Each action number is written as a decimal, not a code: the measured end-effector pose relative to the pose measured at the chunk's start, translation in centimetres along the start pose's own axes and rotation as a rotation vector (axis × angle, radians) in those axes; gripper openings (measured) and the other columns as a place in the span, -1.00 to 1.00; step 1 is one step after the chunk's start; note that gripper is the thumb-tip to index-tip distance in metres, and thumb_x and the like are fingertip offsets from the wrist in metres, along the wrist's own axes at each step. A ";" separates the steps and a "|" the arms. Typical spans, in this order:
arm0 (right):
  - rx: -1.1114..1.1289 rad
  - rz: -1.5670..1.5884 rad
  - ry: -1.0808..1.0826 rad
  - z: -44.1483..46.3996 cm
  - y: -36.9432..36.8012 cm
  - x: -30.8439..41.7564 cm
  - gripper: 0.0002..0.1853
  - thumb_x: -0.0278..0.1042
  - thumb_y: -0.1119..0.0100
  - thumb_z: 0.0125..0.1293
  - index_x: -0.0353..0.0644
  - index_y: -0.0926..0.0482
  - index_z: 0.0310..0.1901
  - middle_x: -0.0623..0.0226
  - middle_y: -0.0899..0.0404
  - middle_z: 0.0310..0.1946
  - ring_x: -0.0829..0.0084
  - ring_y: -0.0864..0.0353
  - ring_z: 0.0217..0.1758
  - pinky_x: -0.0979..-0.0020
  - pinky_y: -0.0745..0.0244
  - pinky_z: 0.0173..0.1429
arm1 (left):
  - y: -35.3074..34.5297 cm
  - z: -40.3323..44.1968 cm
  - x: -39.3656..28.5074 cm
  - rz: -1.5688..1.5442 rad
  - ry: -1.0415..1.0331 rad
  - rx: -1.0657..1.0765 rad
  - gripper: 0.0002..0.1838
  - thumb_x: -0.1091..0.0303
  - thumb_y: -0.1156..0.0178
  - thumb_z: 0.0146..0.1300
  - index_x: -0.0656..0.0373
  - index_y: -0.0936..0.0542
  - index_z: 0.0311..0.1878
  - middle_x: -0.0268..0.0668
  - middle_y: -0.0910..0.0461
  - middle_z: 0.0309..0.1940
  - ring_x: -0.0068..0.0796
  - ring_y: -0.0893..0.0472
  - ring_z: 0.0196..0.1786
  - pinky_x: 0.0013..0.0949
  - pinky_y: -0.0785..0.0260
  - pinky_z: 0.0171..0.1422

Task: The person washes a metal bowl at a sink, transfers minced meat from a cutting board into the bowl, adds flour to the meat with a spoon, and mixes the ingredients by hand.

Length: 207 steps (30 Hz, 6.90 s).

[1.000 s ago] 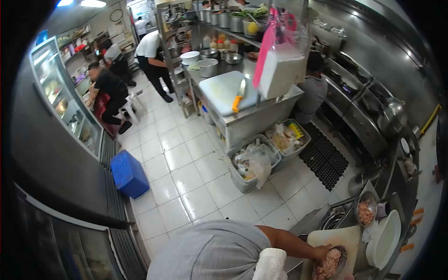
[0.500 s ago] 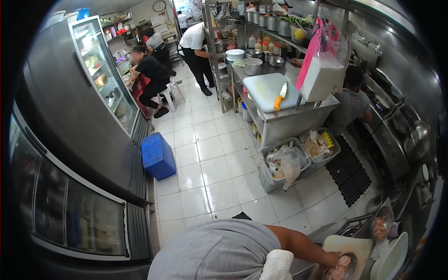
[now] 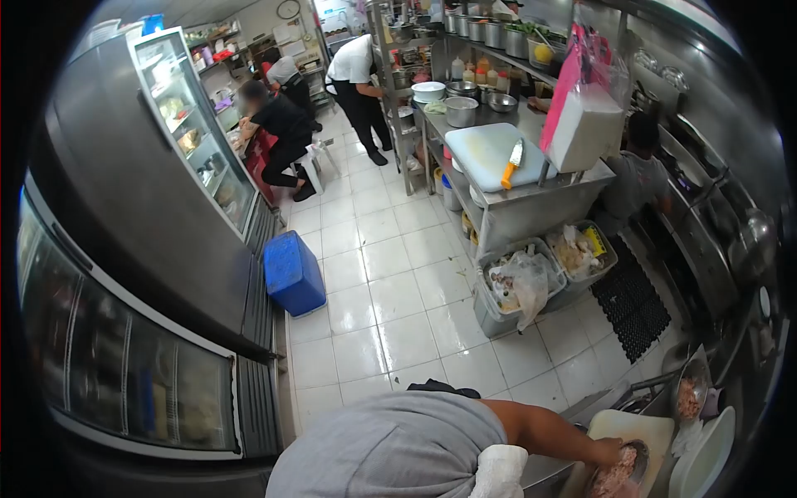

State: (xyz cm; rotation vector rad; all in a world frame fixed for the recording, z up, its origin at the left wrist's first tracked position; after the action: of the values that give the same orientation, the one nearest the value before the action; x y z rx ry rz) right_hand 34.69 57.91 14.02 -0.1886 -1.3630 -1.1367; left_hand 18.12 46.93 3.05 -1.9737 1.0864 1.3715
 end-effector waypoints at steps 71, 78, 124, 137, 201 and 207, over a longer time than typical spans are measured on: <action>0.874 -0.553 0.378 -1.3 -8.3 2.4 -0.46 -0.09 0.11 0.34 -0.27 -0.29 0.25 -0.06 -0.27 0.24 -0.08 -0.17 0.32 0.06 0.00 0.36 | -1.5 11.6 0.0 0.257 -0.365 0.130 -0.58 0.32 -0.11 0.04 0.21 -0.50 0.01 0.01 -0.56 -0.12 -0.03 -0.54 -0.01 -0.17 -0.39 0.04; 0.712 -0.667 0.154 -2.5 -6.4 -5.5 -0.46 -0.08 0.11 0.34 -0.24 -0.28 0.25 -0.07 -0.28 0.21 -0.05 -0.19 0.28 0.08 -0.05 0.32 | -2.5 9.2 1.9 0.051 -0.226 0.041 -0.38 0.29 -0.18 0.01 0.25 -0.37 0.21 0.00 -0.43 0.14 -0.11 -0.41 0.22 -0.26 -0.25 0.29; 0.584 -0.419 -0.403 0.8 -7.8 -0.5 -0.22 0.29 0.17 0.29 -0.39 -0.33 0.16 -0.10 -0.37 0.14 0.08 -0.28 0.28 0.10 -0.19 0.29 | 0.3 5.0 -2.2 -0.071 -0.444 0.132 -0.42 0.44 -0.09 0.11 0.23 -0.24 0.25 0.01 -0.38 0.16 -0.17 -0.47 0.13 -0.30 -0.26 0.23; 0.002 0.249 -0.711 0.5 0.8 -1.2 -0.44 0.01 0.11 0.39 -0.27 -0.30 0.23 0.19 -0.35 0.19 0.37 -0.33 0.23 0.32 -0.19 0.28 | -0.2 0.1 -4.0 0.236 -0.169 0.107 -0.30 0.61 0.08 0.11 0.10 0.02 0.36 0.17 -0.53 -0.32 0.00 -0.60 -0.50 -0.17 -0.46 -0.62; 0.544 -0.810 0.033 -4.3 -6.7 -1.1 -0.26 0.28 0.07 0.22 -0.29 -0.38 0.15 -0.11 -0.33 0.15 -0.07 -0.17 0.30 -0.01 0.02 0.37 | -3.1 8.1 -5.6 0.484 -0.299 0.448 -0.61 0.39 -0.06 0.09 0.25 -0.49 0.03 -0.04 -0.61 -0.22 -0.17 -0.61 -0.20 -0.28 -0.41 -0.12; 0.621 -0.525 -0.599 -1.8 -5.8 -3.0 -0.05 0.45 0.22 0.20 -0.33 -0.15 0.32 -0.02 -0.10 0.35 -0.06 0.17 0.46 0.06 0.28 0.48 | -1.5 4.1 -3.1 0.073 -0.349 0.279 -0.60 0.40 -0.10 0.09 0.26 -0.46 0.04 -0.02 -0.57 -0.12 -0.18 -0.59 -0.08 -0.28 -0.35 0.07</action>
State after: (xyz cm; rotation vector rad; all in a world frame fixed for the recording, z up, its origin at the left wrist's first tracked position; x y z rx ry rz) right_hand 32.30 55.37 8.25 0.3268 -2.3305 -1.0504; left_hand 16.64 51.95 4.37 -1.4462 1.1204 1.4453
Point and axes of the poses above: each hand's wrist, its own z-axis towards the middle knuckle, its own y-axis out of the back of the hand, x = y × z, the point moved 4 cm from there along z, towards the middle knuckle
